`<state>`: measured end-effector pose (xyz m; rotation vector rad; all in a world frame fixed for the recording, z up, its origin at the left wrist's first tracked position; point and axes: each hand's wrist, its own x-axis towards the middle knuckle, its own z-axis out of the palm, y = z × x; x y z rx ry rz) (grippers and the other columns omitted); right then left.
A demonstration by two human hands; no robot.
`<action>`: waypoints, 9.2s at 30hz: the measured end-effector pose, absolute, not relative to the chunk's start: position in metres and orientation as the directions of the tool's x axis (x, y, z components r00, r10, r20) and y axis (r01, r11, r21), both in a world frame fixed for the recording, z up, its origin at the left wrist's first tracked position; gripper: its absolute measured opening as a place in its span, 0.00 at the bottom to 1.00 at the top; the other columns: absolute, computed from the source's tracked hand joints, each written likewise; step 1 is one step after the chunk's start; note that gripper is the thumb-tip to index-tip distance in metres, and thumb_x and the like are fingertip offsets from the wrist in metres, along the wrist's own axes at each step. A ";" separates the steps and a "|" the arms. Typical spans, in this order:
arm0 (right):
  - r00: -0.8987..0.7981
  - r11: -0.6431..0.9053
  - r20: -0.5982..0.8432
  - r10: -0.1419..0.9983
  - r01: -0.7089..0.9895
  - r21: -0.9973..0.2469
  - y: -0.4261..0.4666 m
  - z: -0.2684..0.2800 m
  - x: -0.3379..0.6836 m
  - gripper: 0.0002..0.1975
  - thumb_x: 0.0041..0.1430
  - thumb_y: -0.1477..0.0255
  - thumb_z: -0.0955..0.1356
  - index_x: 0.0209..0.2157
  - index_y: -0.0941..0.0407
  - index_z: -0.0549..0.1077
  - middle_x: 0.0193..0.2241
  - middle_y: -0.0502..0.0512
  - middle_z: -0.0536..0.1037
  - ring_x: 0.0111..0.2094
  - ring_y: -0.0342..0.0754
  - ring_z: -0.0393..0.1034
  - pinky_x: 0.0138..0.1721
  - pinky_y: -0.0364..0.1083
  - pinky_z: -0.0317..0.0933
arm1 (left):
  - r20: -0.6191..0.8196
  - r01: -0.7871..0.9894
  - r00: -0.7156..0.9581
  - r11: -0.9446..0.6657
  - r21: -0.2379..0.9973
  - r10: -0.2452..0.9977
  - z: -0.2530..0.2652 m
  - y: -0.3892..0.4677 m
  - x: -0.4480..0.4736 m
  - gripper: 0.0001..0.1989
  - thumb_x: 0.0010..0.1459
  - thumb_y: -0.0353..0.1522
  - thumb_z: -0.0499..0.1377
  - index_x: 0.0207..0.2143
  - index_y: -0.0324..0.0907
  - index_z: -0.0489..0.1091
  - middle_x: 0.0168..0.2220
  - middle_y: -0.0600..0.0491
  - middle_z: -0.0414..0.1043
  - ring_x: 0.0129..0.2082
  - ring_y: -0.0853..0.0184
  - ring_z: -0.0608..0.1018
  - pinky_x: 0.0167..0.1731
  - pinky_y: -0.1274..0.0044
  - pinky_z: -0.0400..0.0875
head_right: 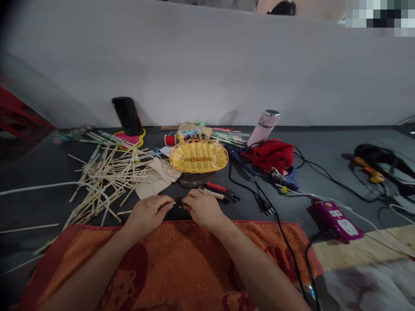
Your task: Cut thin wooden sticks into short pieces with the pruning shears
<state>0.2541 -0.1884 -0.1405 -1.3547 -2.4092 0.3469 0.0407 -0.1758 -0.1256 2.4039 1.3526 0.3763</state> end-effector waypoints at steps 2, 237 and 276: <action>-0.450 0.478 0.164 0.878 0.804 -0.354 -0.187 -0.141 0.252 0.06 0.63 0.72 0.65 0.38 0.54 0.75 0.34 0.54 0.73 0.38 0.47 0.67 0.40 0.45 0.61 | 0.051 0.762 0.509 -0.477 0.438 0.859 -0.126 -0.176 0.041 0.10 0.63 0.34 0.52 0.39 0.45 0.72 0.34 0.52 0.77 0.36 0.65 0.77 0.36 0.76 0.66; -0.286 0.383 0.332 0.899 0.881 -0.278 -0.189 -0.127 0.259 0.05 0.62 0.69 0.66 0.36 0.55 0.72 0.36 0.55 0.74 0.43 0.50 0.63 0.46 0.49 0.59 | -0.045 0.505 0.360 -0.154 0.849 0.932 -0.118 -0.174 0.042 0.10 0.57 0.40 0.55 0.31 0.45 0.70 0.33 0.55 0.80 0.35 0.64 0.80 0.35 0.77 0.69; -0.359 0.447 0.284 0.889 0.817 -0.365 -0.200 -0.116 0.264 0.31 0.43 0.85 0.62 0.53 0.58 0.67 0.64 0.62 0.51 0.61 0.60 0.49 0.58 0.61 0.50 | 0.051 0.150 0.176 -0.078 0.986 0.983 -0.092 -0.169 0.027 0.12 0.59 0.39 0.57 0.33 0.39 0.71 0.27 0.54 0.75 0.30 0.69 0.75 0.30 0.80 0.66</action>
